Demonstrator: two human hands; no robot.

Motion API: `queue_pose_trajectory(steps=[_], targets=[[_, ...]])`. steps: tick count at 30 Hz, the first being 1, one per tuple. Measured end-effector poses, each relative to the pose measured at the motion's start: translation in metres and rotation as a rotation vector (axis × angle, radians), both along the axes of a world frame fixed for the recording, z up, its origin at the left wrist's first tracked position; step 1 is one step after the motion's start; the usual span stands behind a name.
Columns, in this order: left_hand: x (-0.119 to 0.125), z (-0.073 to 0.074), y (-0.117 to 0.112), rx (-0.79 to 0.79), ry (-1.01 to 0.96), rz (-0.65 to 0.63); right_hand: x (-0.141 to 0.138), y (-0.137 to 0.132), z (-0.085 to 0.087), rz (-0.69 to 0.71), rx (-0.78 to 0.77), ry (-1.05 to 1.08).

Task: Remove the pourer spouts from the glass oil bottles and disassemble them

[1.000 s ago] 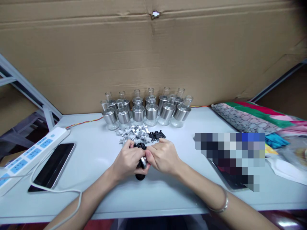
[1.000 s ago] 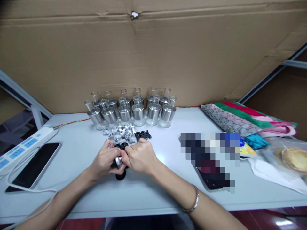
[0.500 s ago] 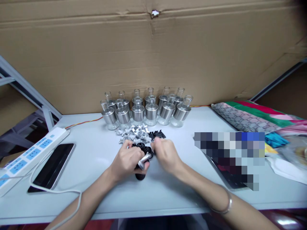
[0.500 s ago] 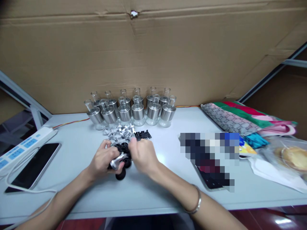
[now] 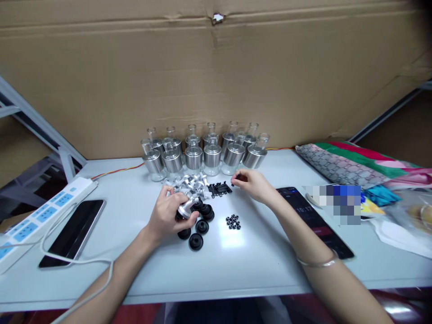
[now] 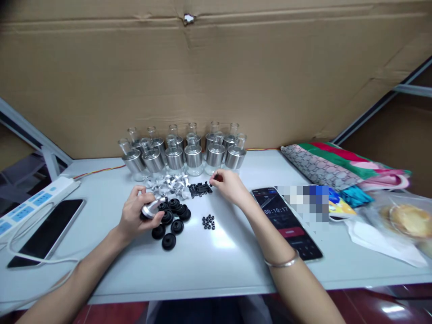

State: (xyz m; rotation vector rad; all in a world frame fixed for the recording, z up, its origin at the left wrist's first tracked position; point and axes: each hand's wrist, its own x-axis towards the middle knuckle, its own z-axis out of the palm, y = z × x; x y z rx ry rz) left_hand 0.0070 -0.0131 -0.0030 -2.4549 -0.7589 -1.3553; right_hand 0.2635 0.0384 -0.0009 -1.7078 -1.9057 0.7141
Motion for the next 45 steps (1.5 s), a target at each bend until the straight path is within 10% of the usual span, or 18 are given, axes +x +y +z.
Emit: queue_pose_trajectory(steps=[24,45], targets=[[-0.001,0.002,0.000,-0.029,-0.005,0.004,-0.011,-0.006,-0.011,-0.106,0.032,-0.528],[-0.002,-0.001,0.001,-0.072,0.012,0.009,-0.014,-0.006,-0.011,0.023,0.069,-0.386]])
